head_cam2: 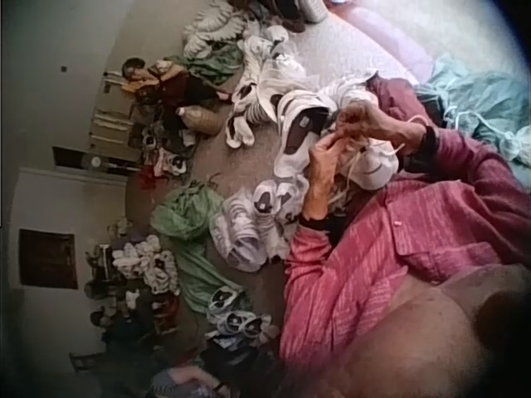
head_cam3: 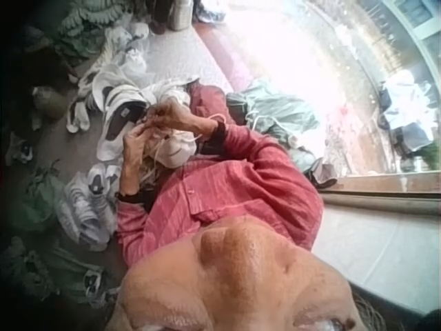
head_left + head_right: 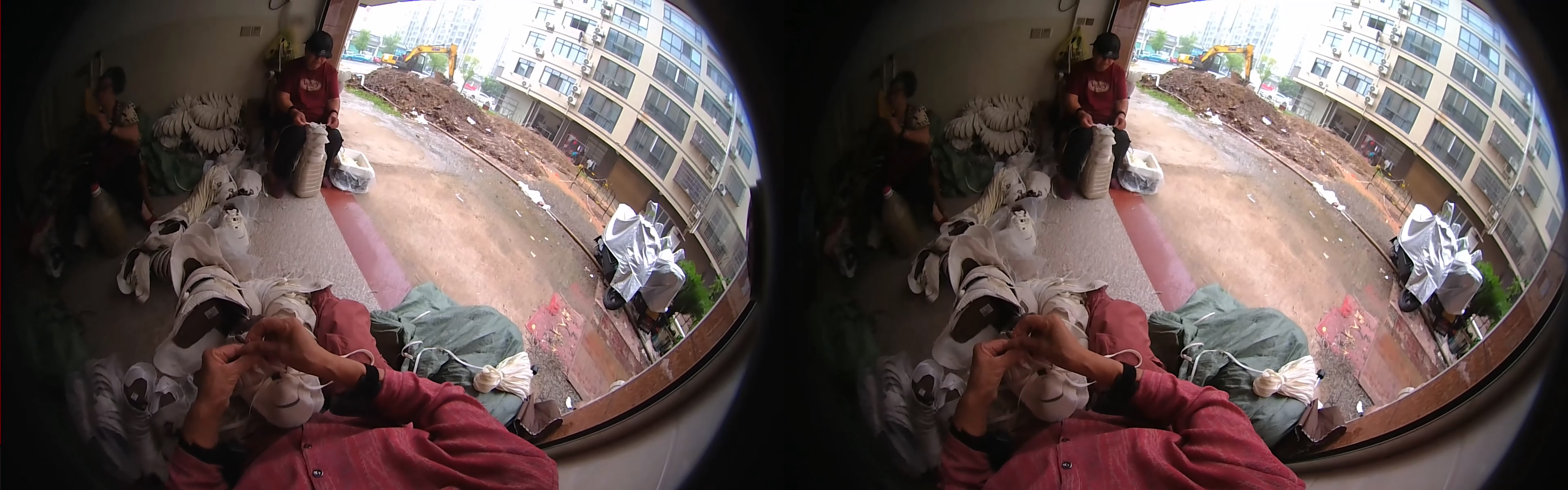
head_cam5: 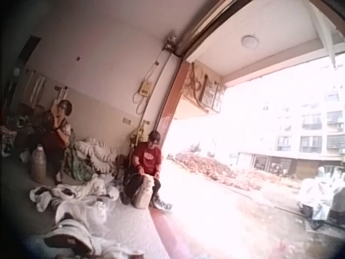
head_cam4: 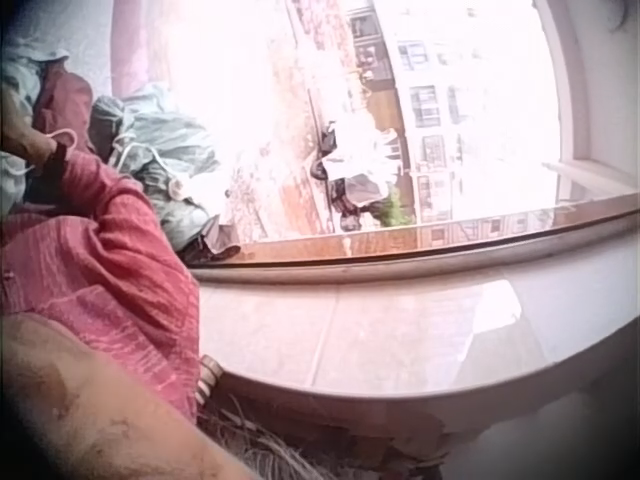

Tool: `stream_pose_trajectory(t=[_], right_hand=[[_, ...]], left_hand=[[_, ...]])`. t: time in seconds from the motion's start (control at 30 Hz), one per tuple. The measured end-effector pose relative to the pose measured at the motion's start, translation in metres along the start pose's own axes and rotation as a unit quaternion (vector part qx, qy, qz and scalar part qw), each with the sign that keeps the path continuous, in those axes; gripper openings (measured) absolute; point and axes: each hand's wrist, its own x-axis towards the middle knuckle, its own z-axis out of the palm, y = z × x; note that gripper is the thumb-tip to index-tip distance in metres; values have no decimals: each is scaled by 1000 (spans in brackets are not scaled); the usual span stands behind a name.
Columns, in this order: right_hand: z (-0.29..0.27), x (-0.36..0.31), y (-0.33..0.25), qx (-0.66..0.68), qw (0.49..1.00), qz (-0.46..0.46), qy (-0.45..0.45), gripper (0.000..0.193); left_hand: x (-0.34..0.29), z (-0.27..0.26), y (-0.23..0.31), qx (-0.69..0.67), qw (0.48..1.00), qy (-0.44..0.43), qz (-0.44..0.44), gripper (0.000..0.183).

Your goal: The recorder is lacing white athletic shoes as part of a manufacturing assembly process.

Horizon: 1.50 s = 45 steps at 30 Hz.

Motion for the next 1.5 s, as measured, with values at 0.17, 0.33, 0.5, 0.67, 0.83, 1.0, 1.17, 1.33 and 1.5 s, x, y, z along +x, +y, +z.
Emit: stream_pose_trajectory(t=[0.17,0.33,0.5,0.67,0.83,1.0,1.17,1.33,1.5], right_hand=[[-2,1,3,-12,1000,-4,-14,8],[-11,4,14,-53,998,7,-39,13],[-15,6,19,4,998,35,-57,9],[-10,5,3,-1,997,64,-47,8],[-15,9,15,-50,995,1,-83,6],[-9,4,2,-60,996,30,-62,8],[2,11,10,-111,970,-205,-70,5],[-15,1,-11,29,990,129,-48,18],[-22,-5,-35,78,961,253,-85,17]], left_hand=[[0,-5,-13,23,1000,5,12,11],[-5,-4,-15,21,999,24,23,10],[-3,-2,-18,58,997,33,44,9],[0,-7,-21,100,993,44,41,14],[3,-9,-24,167,983,64,39,26],[-4,-6,-19,114,990,59,53,27],[-21,2,-26,233,945,195,121,19],[-43,28,-19,351,832,-128,411,15],[-49,24,-20,389,809,-262,355,28]])
